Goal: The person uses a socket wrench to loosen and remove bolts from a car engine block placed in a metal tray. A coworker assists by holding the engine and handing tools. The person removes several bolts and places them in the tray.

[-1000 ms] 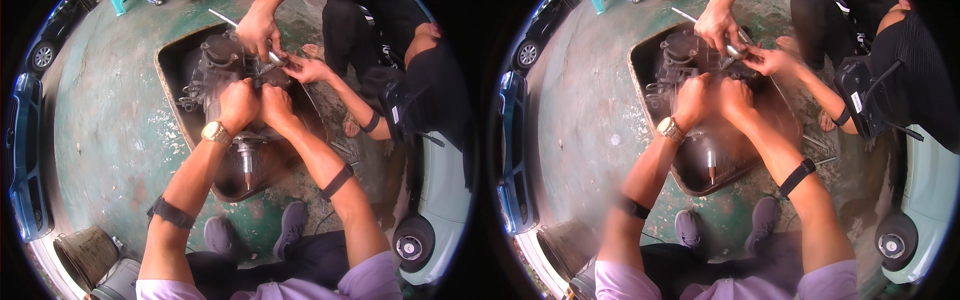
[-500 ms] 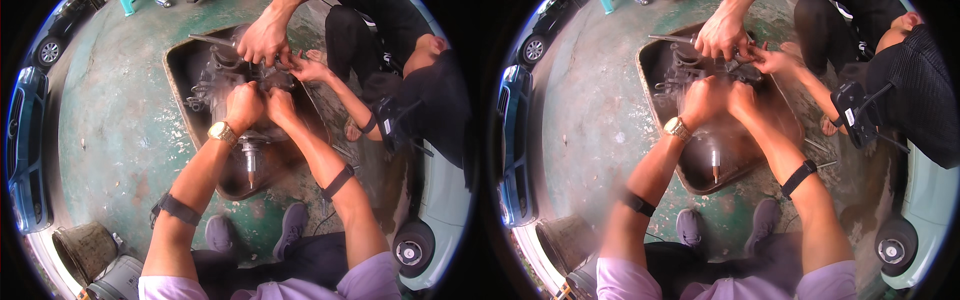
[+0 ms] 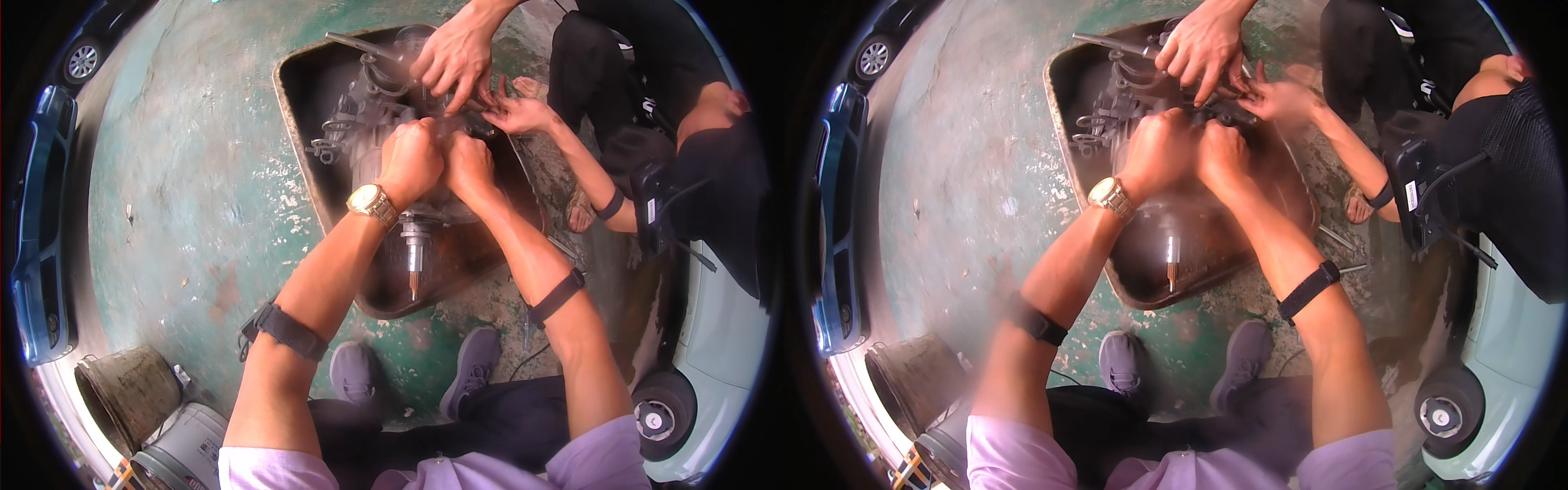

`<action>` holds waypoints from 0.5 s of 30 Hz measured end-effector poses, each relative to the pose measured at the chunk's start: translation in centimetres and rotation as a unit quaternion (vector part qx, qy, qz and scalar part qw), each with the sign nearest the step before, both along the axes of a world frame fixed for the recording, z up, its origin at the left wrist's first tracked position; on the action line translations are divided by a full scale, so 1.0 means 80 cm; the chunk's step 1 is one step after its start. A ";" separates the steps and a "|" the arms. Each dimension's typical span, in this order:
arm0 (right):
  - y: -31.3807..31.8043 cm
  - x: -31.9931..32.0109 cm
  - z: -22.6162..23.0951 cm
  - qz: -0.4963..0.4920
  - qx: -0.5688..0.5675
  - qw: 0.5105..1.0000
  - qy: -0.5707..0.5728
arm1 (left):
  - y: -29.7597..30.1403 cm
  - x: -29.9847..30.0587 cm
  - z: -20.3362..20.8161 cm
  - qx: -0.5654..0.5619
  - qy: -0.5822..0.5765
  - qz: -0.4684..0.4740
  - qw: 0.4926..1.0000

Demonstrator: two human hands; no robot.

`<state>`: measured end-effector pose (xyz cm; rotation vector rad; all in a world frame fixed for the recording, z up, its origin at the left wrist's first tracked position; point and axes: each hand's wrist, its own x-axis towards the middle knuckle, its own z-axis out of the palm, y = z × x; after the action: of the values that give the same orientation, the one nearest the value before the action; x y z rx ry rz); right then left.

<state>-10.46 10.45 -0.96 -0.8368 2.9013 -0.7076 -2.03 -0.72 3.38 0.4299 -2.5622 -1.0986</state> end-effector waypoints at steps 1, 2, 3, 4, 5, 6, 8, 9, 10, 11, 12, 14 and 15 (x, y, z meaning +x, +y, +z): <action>-0.001 0.001 -0.002 -0.009 0.002 1.000 0.001 | 0.001 0.001 0.002 0.002 0.007 -0.001 1.000; -0.001 0.002 -0.003 -0.015 -0.003 1.000 -0.017 | 0.002 0.002 0.003 0.003 0.013 -0.002 1.000; -0.002 0.002 -0.004 -0.022 -0.008 0.999 -0.034 | 0.003 0.003 0.004 0.004 0.020 -0.003 1.000; -0.002 0.002 -0.005 -0.025 -0.017 0.999 -0.044 | 0.004 0.004 0.004 0.010 0.012 0.000 1.000; -0.003 0.001 -0.005 -0.040 -0.047 0.996 -0.061 | 0.004 0.004 0.004 0.014 0.005 0.002 1.000; -0.003 0.000 -0.005 -0.038 -0.047 0.996 -0.067 | 0.004 0.003 0.004 0.018 0.000 0.003 1.000; -0.002 -0.004 -0.003 -0.028 -0.052 0.995 -0.075 | 0.004 0.001 0.003 0.012 -0.013 0.009 1.000; -0.002 -0.006 -0.002 -0.025 -0.064 0.994 -0.088 | 0.004 0.000 0.002 0.008 -0.021 0.010 1.000; -0.001 -0.008 0.000 -0.027 -0.069 0.992 -0.104 | 0.004 -0.001 0.001 0.003 -0.027 0.011 1.000; 0.001 -0.011 0.003 -0.035 -0.073 0.989 -0.120 | 0.004 -0.002 0.001 -0.002 -0.033 0.012 0.999; 0.002 -0.012 0.004 -0.024 -0.075 0.993 -0.092 | 0.003 -0.002 0.001 -0.007 -0.046 0.011 0.999; 0.004 -0.005 0.005 -0.010 -0.079 0.996 -0.043 | 0.002 0.000 0.001 0.010 -0.004 0.011 1.000; 0.003 -0.003 0.006 -0.010 -0.066 0.997 -0.028 | 0.001 0.002 0.002 0.020 0.005 0.006 1.000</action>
<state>-10.70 10.67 -0.50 -0.7882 2.8428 -0.9175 -1.84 -0.65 3.52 0.4485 -2.5298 -1.1476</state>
